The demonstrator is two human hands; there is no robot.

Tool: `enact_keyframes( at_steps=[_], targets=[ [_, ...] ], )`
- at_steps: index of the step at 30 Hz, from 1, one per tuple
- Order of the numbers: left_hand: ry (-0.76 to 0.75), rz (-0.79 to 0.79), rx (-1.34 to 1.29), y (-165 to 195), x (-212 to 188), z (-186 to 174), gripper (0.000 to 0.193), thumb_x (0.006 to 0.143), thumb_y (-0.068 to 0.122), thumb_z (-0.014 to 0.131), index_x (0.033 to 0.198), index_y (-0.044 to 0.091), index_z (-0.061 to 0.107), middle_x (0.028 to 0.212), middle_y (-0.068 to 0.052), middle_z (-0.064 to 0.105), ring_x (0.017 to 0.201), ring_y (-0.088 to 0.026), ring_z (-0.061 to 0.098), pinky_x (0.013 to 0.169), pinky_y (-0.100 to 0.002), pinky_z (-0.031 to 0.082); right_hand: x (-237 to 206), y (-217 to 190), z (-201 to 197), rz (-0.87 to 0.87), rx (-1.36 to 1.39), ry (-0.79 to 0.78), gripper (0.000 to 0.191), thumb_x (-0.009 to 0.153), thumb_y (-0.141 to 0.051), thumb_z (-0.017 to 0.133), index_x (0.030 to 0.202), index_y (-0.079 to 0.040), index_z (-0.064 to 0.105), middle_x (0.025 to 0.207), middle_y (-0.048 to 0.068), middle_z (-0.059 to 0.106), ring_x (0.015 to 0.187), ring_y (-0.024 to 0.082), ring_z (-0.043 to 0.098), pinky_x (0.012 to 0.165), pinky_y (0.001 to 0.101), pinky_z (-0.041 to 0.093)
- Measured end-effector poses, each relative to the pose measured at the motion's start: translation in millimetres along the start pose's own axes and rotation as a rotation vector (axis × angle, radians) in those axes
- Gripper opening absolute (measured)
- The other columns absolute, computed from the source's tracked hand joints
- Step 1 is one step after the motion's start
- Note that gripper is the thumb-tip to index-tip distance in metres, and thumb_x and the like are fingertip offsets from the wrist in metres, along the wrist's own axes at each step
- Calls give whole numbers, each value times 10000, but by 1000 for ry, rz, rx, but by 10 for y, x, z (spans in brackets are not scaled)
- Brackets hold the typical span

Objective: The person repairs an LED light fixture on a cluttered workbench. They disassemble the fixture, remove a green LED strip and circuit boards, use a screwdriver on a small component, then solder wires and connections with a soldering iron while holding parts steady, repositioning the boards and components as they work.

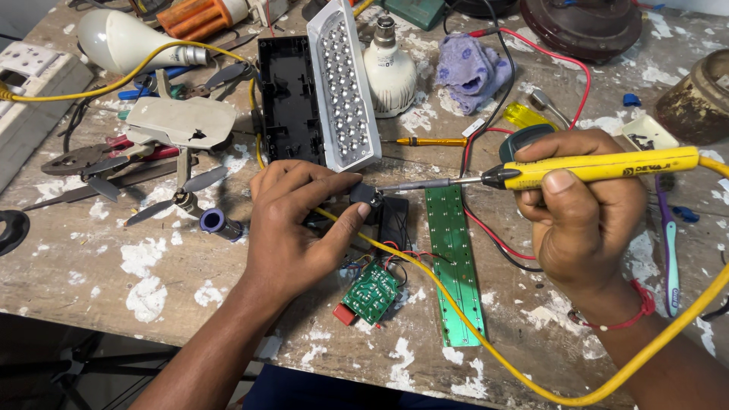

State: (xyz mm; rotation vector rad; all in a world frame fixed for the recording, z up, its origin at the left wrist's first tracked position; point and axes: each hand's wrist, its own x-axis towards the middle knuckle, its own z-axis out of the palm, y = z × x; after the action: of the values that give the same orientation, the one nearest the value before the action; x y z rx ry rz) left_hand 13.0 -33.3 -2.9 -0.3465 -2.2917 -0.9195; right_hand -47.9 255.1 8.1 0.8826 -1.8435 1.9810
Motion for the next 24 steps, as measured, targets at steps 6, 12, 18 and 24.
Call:
enact_keyframes(
  at_steps=[6, 12, 18, 24],
  targets=[
    [-2, 3, -2, 6, 3, -6, 309, 814, 226, 825, 1085, 81, 792, 969, -44, 716, 1034, -246, 614, 977, -417, 376, 17, -34, 23, -30, -26, -6, 275, 1094, -189, 562, 1122, 85, 570, 882, 115, 610, 623, 50, 490, 517, 178, 378],
    [7, 22, 6, 20, 13, -7, 288, 793, 225, 842, 1033, 79, 785, 943, -38, 707, 1024, -253, 613, 968, -424, 382, 17, -141, 52, -27, -49, 28, 289, 1041, -204, 561, 1114, 75, 571, 875, 106, 610, 631, 62, 513, 524, 181, 407],
    [23, 61, 5, 38, 18, -2, 282, 768, 250, 882, 967, 89, 763, 896, -23, 682, 986, -249, 619, 970, -426, 381, 25, -226, 99, -146, -264, 32, 308, 1027, -240, 552, 1062, 61, 607, 915, 114, 625, 615, 71, 541, 546, 186, 440],
    [36, 94, 9, 40, 18, -4, 303, 769, 292, 901, 941, 95, 748, 895, -28, 669, 976, -252, 608, 956, -422, 386, 28, -230, 107, -191, -294, -2, 314, 1020, -252, 557, 1062, 54, 609, 915, 111, 618, 621, 76, 530, 564, 203, 445]
  ],
)
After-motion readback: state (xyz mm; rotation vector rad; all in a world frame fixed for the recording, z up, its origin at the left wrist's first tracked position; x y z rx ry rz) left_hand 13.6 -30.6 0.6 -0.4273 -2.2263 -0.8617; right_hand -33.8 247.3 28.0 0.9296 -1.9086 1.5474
